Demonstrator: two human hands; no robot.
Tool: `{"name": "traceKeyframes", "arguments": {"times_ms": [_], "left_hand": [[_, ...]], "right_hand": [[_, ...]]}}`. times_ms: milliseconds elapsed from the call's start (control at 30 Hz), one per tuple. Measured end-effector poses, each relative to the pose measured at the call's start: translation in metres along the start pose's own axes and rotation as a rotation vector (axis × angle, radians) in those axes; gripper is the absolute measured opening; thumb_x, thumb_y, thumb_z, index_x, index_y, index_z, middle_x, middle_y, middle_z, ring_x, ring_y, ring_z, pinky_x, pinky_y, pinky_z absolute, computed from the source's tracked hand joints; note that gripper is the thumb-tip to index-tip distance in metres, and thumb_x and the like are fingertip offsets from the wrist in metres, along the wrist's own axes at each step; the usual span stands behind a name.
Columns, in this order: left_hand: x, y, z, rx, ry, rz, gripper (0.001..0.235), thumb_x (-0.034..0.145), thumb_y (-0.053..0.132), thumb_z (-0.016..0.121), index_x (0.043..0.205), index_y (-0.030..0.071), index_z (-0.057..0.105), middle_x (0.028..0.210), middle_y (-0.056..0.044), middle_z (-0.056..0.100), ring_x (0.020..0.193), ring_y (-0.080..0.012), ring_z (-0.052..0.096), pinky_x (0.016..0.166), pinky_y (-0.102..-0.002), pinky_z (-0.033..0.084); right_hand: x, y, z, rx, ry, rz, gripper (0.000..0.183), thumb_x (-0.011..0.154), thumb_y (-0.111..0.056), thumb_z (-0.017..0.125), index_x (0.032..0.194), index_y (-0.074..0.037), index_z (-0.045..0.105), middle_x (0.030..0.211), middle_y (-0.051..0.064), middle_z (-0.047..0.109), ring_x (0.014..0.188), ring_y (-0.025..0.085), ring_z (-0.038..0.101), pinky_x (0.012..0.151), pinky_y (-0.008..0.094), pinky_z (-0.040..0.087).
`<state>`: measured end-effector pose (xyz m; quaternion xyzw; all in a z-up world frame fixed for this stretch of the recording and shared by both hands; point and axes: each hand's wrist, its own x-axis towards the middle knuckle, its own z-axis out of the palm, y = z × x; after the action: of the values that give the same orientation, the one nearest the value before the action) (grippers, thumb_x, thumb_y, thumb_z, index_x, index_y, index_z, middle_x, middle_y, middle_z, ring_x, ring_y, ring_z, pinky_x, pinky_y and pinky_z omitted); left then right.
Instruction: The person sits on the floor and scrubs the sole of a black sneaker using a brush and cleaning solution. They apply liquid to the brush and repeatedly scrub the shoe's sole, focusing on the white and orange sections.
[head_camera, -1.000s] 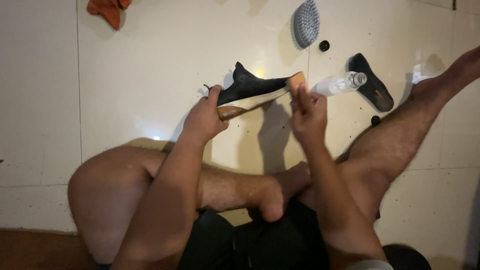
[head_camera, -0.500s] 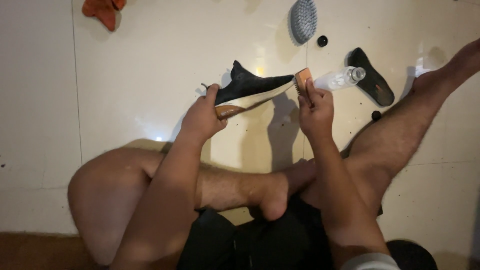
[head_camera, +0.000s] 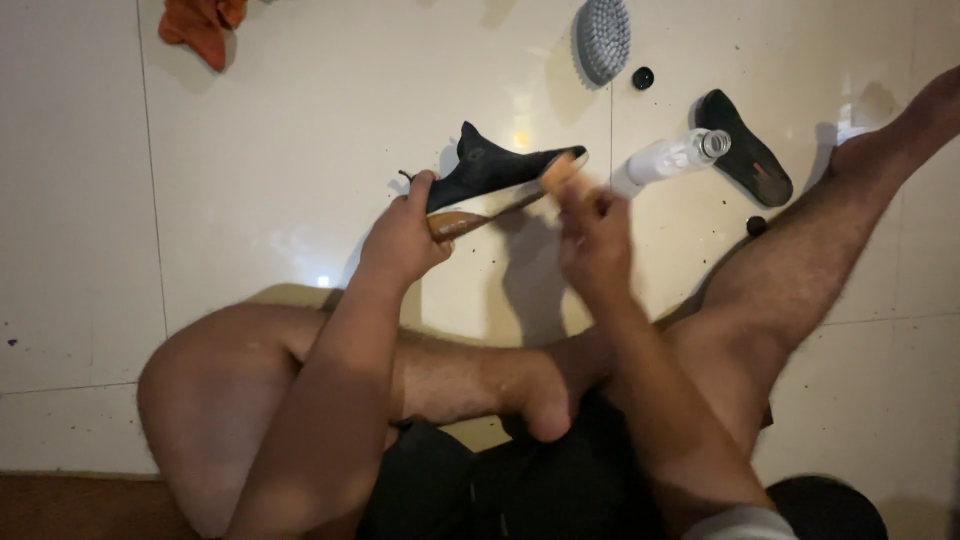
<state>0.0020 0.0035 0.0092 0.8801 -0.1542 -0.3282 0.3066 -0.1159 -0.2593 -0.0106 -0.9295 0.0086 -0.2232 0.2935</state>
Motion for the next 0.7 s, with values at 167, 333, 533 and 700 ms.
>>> {"name": "traceKeyframes", "arguments": {"times_ms": [167, 333, 533, 700], "left_hand": [[0.009, -0.003, 0.004, 0.012, -0.008, 0.000, 0.093, 0.081, 0.030, 0.077, 0.157, 0.020, 0.024, 0.128, -0.028, 0.059, 0.121, -0.0465, 0.062, 0.102, -0.054, 0.053], [0.003, 0.008, -0.001, 0.043, -0.002, -0.042, 0.091, 0.082, 0.027, 0.072, 0.158, 0.018, 0.023, 0.125, -0.027, 0.060, 0.120, -0.0459, 0.063, 0.103, -0.053, 0.053], [-0.002, 0.021, -0.004, 0.064, -0.010, -0.070, 0.091, 0.079, 0.027, 0.074, 0.156, 0.018, 0.027, 0.126, -0.026, 0.062, 0.121, -0.0446, 0.063, 0.105, -0.052, 0.051], [-0.004, 0.027, -0.006, 0.052, 0.004, -0.082, 0.088, 0.080, 0.026, 0.073, 0.156, 0.016, 0.029, 0.123, -0.027, 0.063, 0.120, -0.0463, 0.062, 0.104, -0.055, 0.050]], "right_hand": [[-0.004, 0.085, -0.001, 0.091, 0.025, 0.438, 0.047, 0.100, -0.011, 0.069, 0.147, -0.016, 0.061, 0.110, 0.031, 0.065, 0.100, 0.043, 0.067, 0.089, 0.049, 0.051], [-0.005, 0.044, 0.002, 0.045, 0.018, 0.356, 0.049, 0.098, -0.013, 0.066, 0.146, -0.010, 0.059, 0.104, 0.028, 0.063, 0.090, 0.041, 0.068, 0.082, 0.049, 0.053], [0.040, -0.067, -0.022, 0.419, 0.019, 0.750, 0.021, 0.089, -0.017, 0.082, 0.102, -0.009, 0.067, 0.077, 0.009, 0.057, 0.068, 0.024, 0.061, 0.062, 0.034, 0.047], [0.045, -0.043, -0.021, 0.192, -0.146, 0.725, 0.044, 0.087, -0.048, 0.083, 0.071, -0.014, 0.059, 0.055, 0.006, 0.054, 0.053, 0.021, 0.058, 0.055, 0.035, 0.045]]}}
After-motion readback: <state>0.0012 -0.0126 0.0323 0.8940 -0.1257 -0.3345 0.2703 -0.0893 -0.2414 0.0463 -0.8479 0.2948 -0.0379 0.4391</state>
